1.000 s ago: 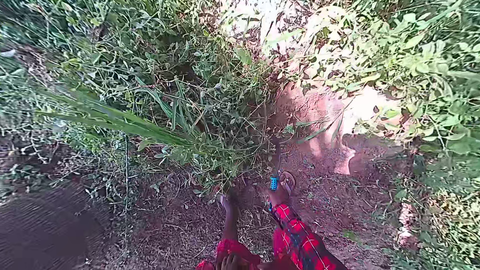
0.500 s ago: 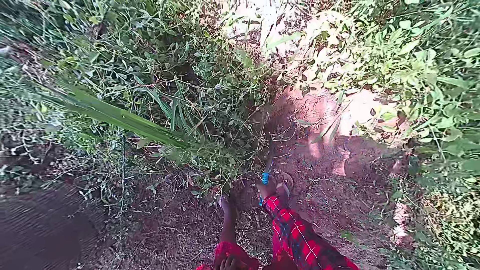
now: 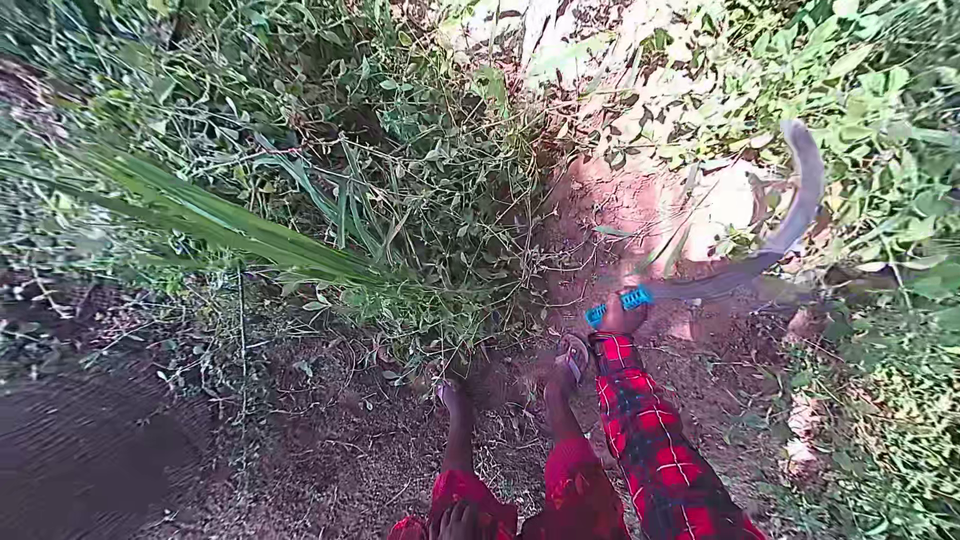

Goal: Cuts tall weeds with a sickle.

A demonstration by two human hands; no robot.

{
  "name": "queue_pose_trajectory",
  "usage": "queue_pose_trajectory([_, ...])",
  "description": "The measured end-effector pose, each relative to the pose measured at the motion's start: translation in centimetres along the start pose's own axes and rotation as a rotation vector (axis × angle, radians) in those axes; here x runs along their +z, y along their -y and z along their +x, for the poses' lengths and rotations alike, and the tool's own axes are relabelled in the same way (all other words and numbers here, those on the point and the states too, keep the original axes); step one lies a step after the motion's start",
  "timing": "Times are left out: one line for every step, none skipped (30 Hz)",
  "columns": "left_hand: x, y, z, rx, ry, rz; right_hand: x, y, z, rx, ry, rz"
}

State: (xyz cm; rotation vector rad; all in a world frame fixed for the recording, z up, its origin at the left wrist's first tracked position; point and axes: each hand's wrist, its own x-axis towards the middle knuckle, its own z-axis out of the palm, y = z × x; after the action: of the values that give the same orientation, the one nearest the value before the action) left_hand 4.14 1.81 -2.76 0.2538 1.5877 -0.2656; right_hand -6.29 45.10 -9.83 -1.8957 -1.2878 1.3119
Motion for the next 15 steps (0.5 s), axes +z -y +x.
queue_pose_trajectory([0.0, 0.0, -0.1, 0.0, -0.004, -0.007, -0.9, -3.2, -0.1, 0.149, 0.149, -0.169])
queue_pose_trajectory([0.0, -0.1, -0.2, 0.002, -0.015, -0.013, -2.1, -6.5, -0.4, 0.28, 0.314, -0.359])
queue_pose_trajectory([-0.2, -0.3, -0.3, 0.004, -0.023, -0.018, -3.5, -9.8, -1.0, 0.366, 0.427, -0.5])
queue_pose_trajectory([-0.8, -0.5, -0.3, 0.001, -0.018, -0.021, -5.0, -12.4, -2.0, 0.417, 0.501, -0.602])
queue_pose_trajectory([-1.5, -0.8, -0.7, -0.005, 0.005, -0.033, -6.7, -14.3, -3.7, 0.456, 0.544, -0.66])
queue_pose_trajectory([-1.8, -1.0, -1.0, -0.009, 0.017, -0.035, -8.4, -15.4, -5.5, 0.476, 0.564, -0.681])
queue_pose_trajectory([-2.0, -1.0, -1.1, -0.01, 0.02, -0.036, -9.7, -15.9, -7.1, 0.487, 0.563, -0.674])
queue_pose_trajectory([-2.1, -1.2, -1.1, -0.01, 0.019, -0.036, -10.6, -15.8, -8.3, 0.494, 0.546, -0.647])
queue_pose_trajectory([-2.0, -1.2, -1.2, -0.011, 0.02, -0.039, -11.1, -15.3, -9.1, 0.489, 0.519, -0.609])
queue_pose_trajectory([-2.0, -1.2, -1.1, -0.012, 0.022, -0.038, -11.0, -14.5, -9.5, 0.475, 0.491, -0.571])
queue_pose_trajectory([-2.0, -1.1, -1.1, -0.013, 0.027, -0.037, -10.4, -13.2, -9.4, 0.448, 0.464, -0.536])
queue_pose_trajectory([-2.1, -1.1, -1.1, -0.011, 0.03, -0.036, -9.3, -11.5, -8.7, 0.403, 0.442, -0.501])
queue_pose_trajectory([-2.1, -1.0, -1.1, -0.009, 0.032, -0.036, -8.0, -9.7, -7.5, 0.335, 0.419, -0.457])
queue_pose_trajectory([-2.0, -1.0, -1.1, -0.008, 0.033, -0.033, -6.5, -7.6, -6.0, 0.245, 0.39, -0.414])
queue_pose_trajectory([-2.1, -0.9, -1.2, -0.006, 0.031, -0.028, -4.6, -5.5, -4.4, 0.14, 0.341, -0.361])
